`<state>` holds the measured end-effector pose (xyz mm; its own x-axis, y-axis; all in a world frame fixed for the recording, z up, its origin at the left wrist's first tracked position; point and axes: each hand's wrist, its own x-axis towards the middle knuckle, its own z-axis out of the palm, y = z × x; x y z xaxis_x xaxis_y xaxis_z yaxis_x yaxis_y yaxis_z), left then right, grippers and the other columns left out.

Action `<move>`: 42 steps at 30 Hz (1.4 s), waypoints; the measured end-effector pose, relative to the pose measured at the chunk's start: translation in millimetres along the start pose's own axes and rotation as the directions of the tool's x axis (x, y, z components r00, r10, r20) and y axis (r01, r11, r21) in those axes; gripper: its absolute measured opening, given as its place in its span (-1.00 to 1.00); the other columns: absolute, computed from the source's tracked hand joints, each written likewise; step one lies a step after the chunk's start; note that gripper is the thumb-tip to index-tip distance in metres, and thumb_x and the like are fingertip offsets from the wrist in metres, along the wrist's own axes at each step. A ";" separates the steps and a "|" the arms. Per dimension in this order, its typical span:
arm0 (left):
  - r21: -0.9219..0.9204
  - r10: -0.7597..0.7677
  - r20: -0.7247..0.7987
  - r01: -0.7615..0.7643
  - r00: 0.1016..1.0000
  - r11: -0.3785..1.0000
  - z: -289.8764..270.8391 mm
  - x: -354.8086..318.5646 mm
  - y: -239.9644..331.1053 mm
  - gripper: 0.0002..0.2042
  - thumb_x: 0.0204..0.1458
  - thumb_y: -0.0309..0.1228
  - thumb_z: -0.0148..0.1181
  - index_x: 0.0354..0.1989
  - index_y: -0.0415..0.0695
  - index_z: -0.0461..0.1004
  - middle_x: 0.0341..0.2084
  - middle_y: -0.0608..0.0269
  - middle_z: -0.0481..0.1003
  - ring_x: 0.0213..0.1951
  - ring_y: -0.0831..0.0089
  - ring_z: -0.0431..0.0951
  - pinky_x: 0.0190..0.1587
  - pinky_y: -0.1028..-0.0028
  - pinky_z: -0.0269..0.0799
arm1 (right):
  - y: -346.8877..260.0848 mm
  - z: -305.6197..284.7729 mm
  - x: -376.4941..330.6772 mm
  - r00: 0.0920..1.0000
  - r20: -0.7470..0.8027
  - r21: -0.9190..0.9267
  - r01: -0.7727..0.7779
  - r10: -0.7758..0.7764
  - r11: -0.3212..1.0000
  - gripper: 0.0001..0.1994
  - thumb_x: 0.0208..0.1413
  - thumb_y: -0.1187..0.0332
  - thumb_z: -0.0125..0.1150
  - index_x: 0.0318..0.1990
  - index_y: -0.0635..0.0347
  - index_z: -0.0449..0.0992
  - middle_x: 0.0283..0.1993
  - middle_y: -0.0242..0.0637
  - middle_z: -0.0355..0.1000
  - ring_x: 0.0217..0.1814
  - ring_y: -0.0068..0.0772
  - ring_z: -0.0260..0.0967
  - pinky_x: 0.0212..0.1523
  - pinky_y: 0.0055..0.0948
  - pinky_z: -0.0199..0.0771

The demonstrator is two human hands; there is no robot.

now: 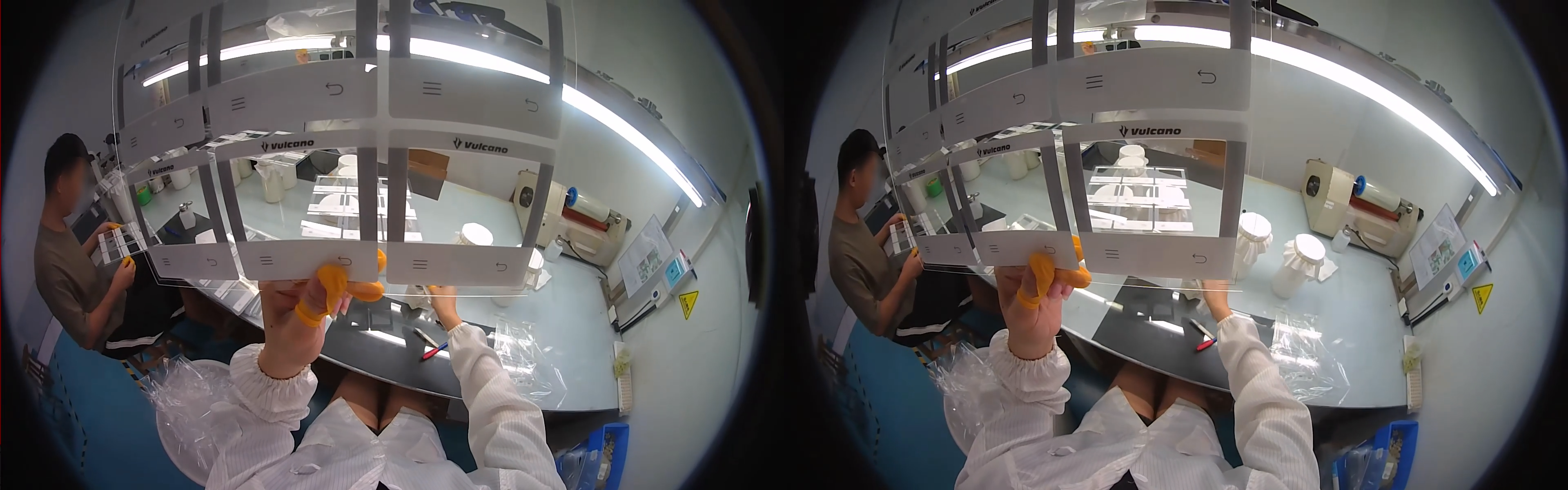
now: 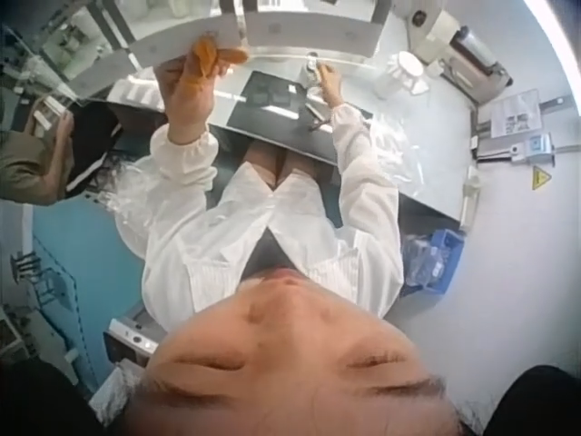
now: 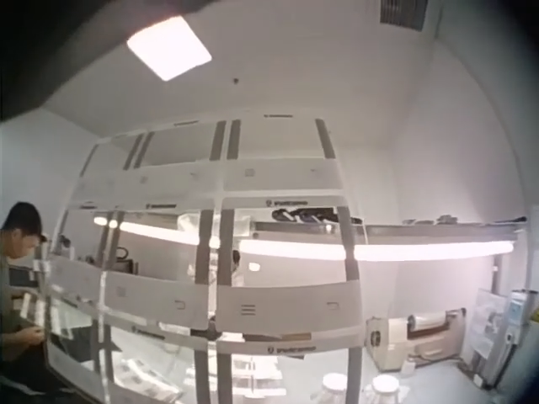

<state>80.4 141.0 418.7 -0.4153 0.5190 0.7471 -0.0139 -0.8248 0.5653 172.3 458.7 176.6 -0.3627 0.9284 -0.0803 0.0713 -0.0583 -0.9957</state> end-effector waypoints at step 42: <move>-0.072 0.058 0.098 -0.051 0.993 0.996 -1.0 5.6 -12.7 -0.74 -0.07 -0.24 0.05 -0.24 -0.08 0.45 -0.39 0.23 0.48 -0.51 0.58 0.46 -0.53 0.66 0.40 | -273.1 -40.5 -294.6 0.208 0.601 -0.621 0.730 -0.772 -0.287 -0.49 -0.25 0.37 0.28 -0.02 0.01 0.36 -0.63 -0.42 0.18 -0.74 -0.56 0.15 -0.71 -0.59 0.24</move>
<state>77.4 154.2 415.4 -0.3243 0.4895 0.8094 -0.0583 -0.8644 0.4994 297.3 216.0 474.1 -0.6891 0.0174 0.7244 0.2915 0.9219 0.2552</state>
